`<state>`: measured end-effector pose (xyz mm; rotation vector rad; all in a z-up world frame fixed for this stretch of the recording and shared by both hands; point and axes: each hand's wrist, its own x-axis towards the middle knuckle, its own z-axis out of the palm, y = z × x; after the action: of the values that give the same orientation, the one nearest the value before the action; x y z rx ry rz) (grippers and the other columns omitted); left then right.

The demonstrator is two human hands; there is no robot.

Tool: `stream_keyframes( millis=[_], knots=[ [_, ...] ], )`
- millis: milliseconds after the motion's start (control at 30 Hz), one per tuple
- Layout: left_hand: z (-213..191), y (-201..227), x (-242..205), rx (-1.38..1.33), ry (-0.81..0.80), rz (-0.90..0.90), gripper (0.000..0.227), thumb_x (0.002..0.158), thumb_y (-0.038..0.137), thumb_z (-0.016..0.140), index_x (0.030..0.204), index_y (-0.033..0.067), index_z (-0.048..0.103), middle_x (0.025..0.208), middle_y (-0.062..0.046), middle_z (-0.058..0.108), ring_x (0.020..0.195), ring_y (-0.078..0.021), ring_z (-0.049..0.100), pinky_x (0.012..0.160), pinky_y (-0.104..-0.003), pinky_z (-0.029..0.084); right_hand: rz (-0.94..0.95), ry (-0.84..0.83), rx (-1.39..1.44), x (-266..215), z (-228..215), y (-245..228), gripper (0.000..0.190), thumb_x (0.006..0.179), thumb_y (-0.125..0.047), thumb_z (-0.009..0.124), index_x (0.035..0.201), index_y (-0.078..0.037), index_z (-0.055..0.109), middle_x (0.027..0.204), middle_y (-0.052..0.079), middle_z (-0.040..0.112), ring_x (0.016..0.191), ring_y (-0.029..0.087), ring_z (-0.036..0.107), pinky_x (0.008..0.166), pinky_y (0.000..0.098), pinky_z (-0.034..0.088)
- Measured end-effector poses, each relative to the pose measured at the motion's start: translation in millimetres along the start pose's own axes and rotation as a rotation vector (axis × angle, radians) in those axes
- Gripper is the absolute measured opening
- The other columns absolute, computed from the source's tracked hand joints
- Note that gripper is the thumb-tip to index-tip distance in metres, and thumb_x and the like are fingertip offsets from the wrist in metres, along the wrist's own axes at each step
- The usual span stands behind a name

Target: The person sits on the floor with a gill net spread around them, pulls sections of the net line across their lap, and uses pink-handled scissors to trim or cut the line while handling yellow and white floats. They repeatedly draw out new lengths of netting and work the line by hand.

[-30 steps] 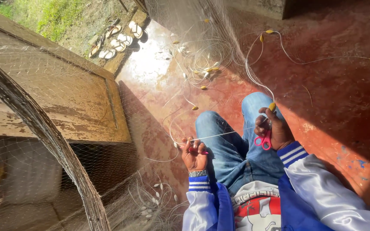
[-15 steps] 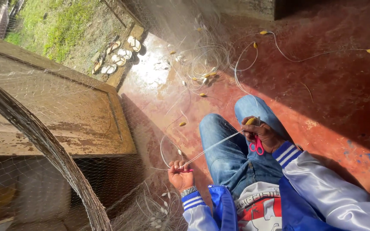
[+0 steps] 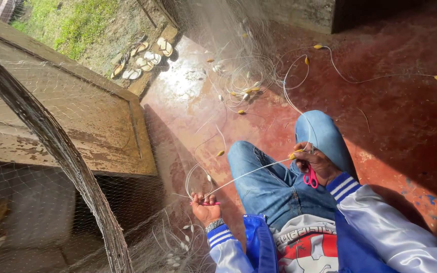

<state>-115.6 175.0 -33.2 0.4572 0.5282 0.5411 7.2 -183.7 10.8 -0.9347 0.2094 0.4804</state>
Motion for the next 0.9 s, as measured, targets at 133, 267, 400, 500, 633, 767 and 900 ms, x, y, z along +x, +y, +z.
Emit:
stream_keyframes(
  millis=[133, 267, 400, 500, 633, 767, 900],
  knots=[
    [13, 3, -6, -0.009, 0.142, 0.05, 0.015, 0.082, 0.015, 0.049, 0.091, 0.026, 0.051, 0.064, 0.006, 0.044, 0.046, -0.0083, 0.031, 0.04, -0.019, 0.025, 0.053, 0.022, 0.014, -6, -3, -9, 0.024, 0.077, -0.01, 0.062, 0.094, -0.013, 0.047, 0.07, 0.008, 0.055, 0.049, 0.01, 0.051, 0.034, 0.0178, 0.029],
    [31, 3, -19, 0.032, 0.159, 0.085, 0.009, 0.082, 0.02, 0.058, 0.09, 0.0245, 0.055, 0.065, 0.006, 0.052, 0.045, -0.0061, 0.036, 0.036, -0.02, 0.026, 0.158, 0.011, 0.043, -8, -1, -12, 0.016, 0.08, -0.019, 0.061, 0.089, -0.019, 0.048, 0.071, 0.002, 0.058, 0.048, 0.006, 0.05, 0.034, 0.0157, 0.029],
    [62, -19, -45, 0.151, 0.147, -0.034, 0.013, 0.084, 0.027, 0.056, 0.097, 0.0233, 0.056, 0.075, 0.004, 0.054, 0.044, -0.0038, 0.033, 0.037, -0.018, 0.024, 0.158, 0.013, 0.065, -19, 27, -7, 0.015, 0.082, -0.019, 0.061, 0.088, -0.013, 0.048, 0.074, 0.006, 0.059, 0.049, 0.006, 0.051, 0.033, 0.0137, 0.029],
    [105, -50, -91, 0.313, 0.074, -0.198, 0.029, 0.086, 0.025, 0.053, 0.112, 0.0108, 0.052, 0.074, 0.001, 0.049, 0.044, -0.003, 0.035, 0.037, -0.015, 0.023, 0.138, -0.032, 0.072, -36, 59, -8, 0.013, 0.076, -0.013, 0.066, 0.086, -0.009, 0.058, 0.058, 0.003, 0.053, 0.045, 0.005, 0.045, 0.033, 0.0163, 0.027],
    [115, -95, -120, 0.44, -0.375, -0.388, 0.04, 0.087, 0.024, 0.053, 0.122, 0.0069, 0.042, 0.085, -0.003, 0.047, 0.05, -0.0033, 0.043, 0.035, -0.012, 0.033, 0.095, -0.135, 0.009, -47, 84, 0, 0.011, 0.076, -0.011, 0.068, 0.082, -0.005, 0.062, 0.053, 0.006, 0.054, 0.041, 0.008, 0.047, 0.032, 0.0167, 0.027],
    [126, -111, -130, 0.52, -0.398, -0.295, 0.033, 0.092, 0.022, 0.046, 0.122, 0.0086, 0.043, 0.084, -0.004, 0.048, 0.048, -0.0031, 0.038, 0.035, -0.011, 0.034, 0.038, -0.104, 0.011, -42, 77, 11, 0.012, 0.076, -0.003, 0.068, 0.085, 0.001, 0.061, 0.048, 0.011, 0.052, 0.039, 0.011, 0.046, 0.03, 0.0156, 0.028],
    [122, -95, -113, 0.424, -0.34, -0.264, 0.025, 0.093, 0.025, 0.045, 0.115, 0.0124, 0.045, 0.089, -0.005, 0.053, 0.049, -0.0084, 0.038, 0.036, -0.013, 0.033, 0.026, -0.056, 0.083, -42, 70, -9, 0.01, 0.079, -0.005, 0.066, 0.088, -0.007, 0.061, 0.052, 0.004, 0.053, 0.043, 0.009, 0.051, 0.032, 0.0144, 0.032]
  ],
)
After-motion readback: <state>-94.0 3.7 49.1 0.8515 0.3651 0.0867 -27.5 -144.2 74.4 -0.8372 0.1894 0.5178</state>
